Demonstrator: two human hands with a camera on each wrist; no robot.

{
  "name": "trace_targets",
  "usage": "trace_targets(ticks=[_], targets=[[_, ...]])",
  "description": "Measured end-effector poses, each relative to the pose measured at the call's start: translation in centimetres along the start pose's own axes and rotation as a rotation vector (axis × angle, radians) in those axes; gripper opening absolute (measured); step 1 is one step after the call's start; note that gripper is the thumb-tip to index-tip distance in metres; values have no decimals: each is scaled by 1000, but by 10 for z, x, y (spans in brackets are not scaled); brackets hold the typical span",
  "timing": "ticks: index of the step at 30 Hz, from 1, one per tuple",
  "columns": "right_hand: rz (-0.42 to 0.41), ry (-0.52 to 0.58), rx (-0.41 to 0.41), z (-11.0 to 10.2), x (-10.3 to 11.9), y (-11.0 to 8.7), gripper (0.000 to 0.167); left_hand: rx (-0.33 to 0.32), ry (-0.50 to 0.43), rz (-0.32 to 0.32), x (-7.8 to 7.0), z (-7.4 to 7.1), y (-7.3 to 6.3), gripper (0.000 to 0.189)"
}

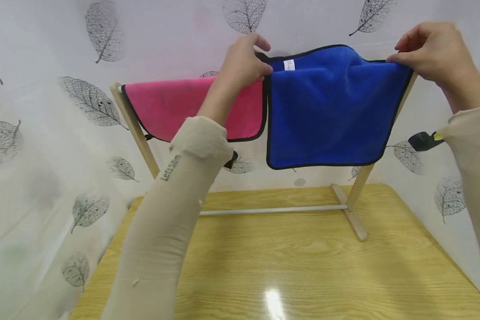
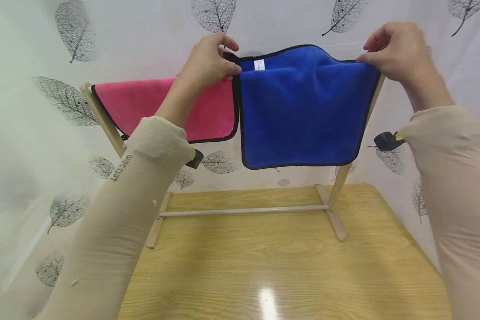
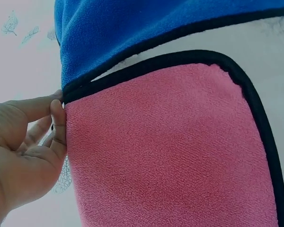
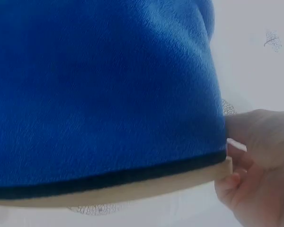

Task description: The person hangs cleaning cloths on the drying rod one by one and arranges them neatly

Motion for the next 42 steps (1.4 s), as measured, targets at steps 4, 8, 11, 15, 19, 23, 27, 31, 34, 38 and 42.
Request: trace_targets(ticks=[4, 8, 11, 15, 19, 23, 27, 31, 34, 38, 42], targets=[[-68, 10, 12, -1, -6, -2, 8, -24, 12, 14, 1, 2, -2, 43], [-123, 10, 43, -2, -15, -5, 12, -45, 39, 30, 2, 3, -2, 39], [-132, 55, 48, -2, -21, -6, 6, -41, 70, 47, 1, 3, -1, 36], [-124, 106, 32, -1, -25, -7, 7, -11, 122, 93, 2, 4, -1, 27], [-122, 104, 25, -1, -25, -7, 10, 20, 166, 129, 2, 5, -2, 29], [-126, 96, 23, -2, -29, -10, 23, 68, 183, 131, 2, 5, -2, 35], [-139, 115, 38, -2, -35, -11, 30, 130, 199, 138, 1, 5, -3, 34], [-159, 147, 61, -4, -39, -14, 19, 175, 191, 145, 2, 8, -3, 36], [-190, 181, 64, -3, -41, -14, 19, 167, 188, 149, 3, 11, -3, 37], [-247, 185, 48, 0, -42, -13, 18, 146, 229, 153, 0, 11, -5, 35], [-258, 146, 43, -1, -40, -12, 12, 148, 281, 129, -5, 7, -7, 35]])
Point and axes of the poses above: each hand's wrist, its own y-axis towards the middle knuckle, its own z-axis out of the palm, x = y × z, the point moved 2 cm from there along y, towards the middle knuckle, and after that the axes turned 3 degrees about x, right-handed, at the moved point
